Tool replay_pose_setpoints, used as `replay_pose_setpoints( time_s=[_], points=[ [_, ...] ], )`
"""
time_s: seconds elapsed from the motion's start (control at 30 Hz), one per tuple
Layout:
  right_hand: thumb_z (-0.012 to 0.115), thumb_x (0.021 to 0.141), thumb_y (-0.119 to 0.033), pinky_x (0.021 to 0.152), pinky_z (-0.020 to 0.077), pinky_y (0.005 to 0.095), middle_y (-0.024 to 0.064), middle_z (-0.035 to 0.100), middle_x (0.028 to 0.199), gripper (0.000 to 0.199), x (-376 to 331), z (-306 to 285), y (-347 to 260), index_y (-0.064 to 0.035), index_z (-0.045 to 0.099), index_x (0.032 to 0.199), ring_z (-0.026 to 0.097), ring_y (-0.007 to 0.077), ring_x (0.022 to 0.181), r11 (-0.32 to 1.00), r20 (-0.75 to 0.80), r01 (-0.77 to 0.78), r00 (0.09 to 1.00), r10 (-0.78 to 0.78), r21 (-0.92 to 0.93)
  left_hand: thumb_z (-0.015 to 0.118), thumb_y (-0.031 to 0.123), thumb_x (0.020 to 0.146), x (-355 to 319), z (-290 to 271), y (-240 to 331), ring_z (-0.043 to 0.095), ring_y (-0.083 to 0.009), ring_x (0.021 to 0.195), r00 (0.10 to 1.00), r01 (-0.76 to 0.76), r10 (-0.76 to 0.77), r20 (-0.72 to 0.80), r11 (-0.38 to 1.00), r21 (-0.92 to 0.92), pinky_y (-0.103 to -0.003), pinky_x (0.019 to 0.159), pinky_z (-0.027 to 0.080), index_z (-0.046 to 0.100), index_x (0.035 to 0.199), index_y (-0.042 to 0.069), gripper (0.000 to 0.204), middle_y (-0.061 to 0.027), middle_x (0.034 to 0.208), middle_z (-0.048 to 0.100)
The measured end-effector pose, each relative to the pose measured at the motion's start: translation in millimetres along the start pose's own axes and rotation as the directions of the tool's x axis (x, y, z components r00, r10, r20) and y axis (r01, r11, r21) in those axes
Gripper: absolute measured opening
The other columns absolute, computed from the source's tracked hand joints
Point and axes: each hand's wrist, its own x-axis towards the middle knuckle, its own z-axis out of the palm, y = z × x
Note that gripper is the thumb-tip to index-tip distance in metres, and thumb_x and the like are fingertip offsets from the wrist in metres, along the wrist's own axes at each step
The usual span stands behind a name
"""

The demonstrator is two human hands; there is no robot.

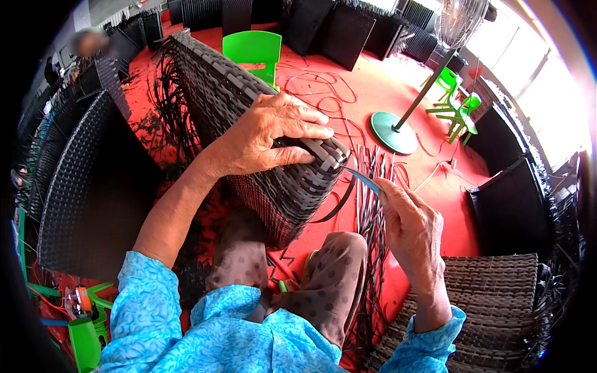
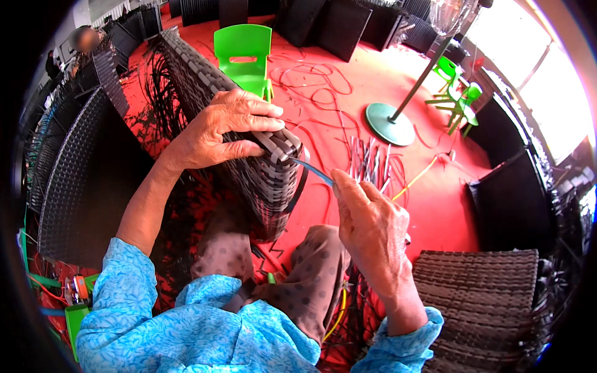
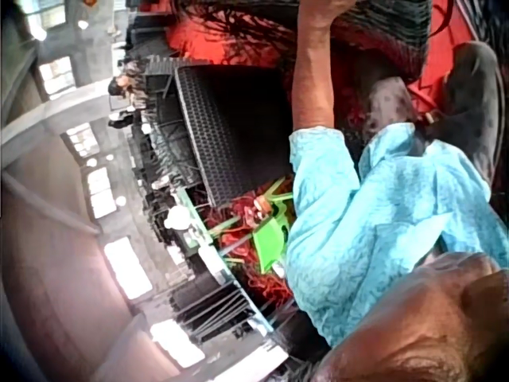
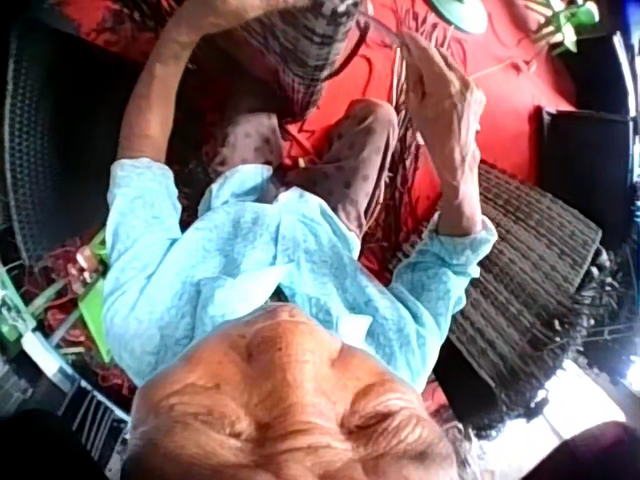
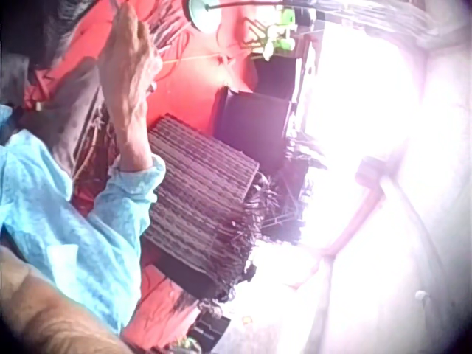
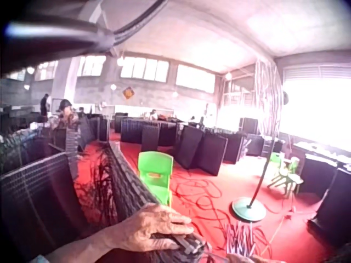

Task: The person weaves synthetic wicker strips into the edges of a woven panel, using a metal tool to guide and tuck the strips before turning the panel to weave and secure additional strips around the frame.

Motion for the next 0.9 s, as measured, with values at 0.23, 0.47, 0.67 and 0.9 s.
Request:
replay_pose_setpoints(
  time_s=[0.23,0.47,0.67,0.9],
  points=[
    [0.062,0.081,-0.009,0.049,0.0459,0.0377,0.0083,0.055,0.068,0.028,7.2,-5.4,-3.3,-0.0112,0.062,0.109,0.058,0.0272,0.057,0.998,0.067,0.051,0.997,-0.049,-0.025,0.069,0.028,0.078,3.7,-2.2,-2.6,0.05,-0.0219,0.115,1.0,0.009,-0.009,0.02,1.0,0.011,-0.039,0.102,0.032,0.066,0.113,0.014,0.038,-0.0018,0.12,0.061],
    [0.061,0.083,-0.009,0.052,0.0479,0.0371,0.009,0.059,0.072,0.025,5.3,-7.2,6.4,-0.0112,0.063,0.107,0.06,0.0289,0.061,1.0,-0.031,0.013,0.999,-0.013,-0.014,0.07,0.031,0.077,6.4,-2.4,-4.3,0.052,-0.0231,0.113,1.0,0.025,-0.024,0.014,0.999,-0.04,-0.039,0.102,0.033,0.066,0.111,0.011,0.039,-0.0032,0.118,0.062],
    [0.061,0.083,-0.009,0.051,0.047,0.0381,0.0092,0.058,0.07,0.025,8.2,-7.7,2.4,-0.0115,0.062,0.108,0.059,0.0288,0.06,0.999,0.025,0.011,1.0,-0.01,-0.043,0.07,0.033,0.077,4.9,2.8,-3.9,0.053,-0.023,0.113,0.999,-0.003,0.002,-0.036,1.0,-0.019,-0.039,0.101,0.035,0.066,0.11,0.01,0.04,-0.0041,0.117,0.063],
    [0.061,0.081,-0.007,0.049,0.0465,0.0383,0.0092,0.056,0.069,0.028,12.2,-8.4,6.4,-0.0119,0.062,0.108,0.058,0.0288,0.059,0.997,0.031,0.062,0.998,-0.061,-0.042,0.068,0.037,0.078,1.3,4.5,-2.0,0.053,-0.0232,0.111,0.997,0.008,-0.008,-0.072,1.0,0.001,-0.038,0.1,0.036,0.066,0.108,0.01,0.04,-0.0039,0.116,0.063]
  ],
)
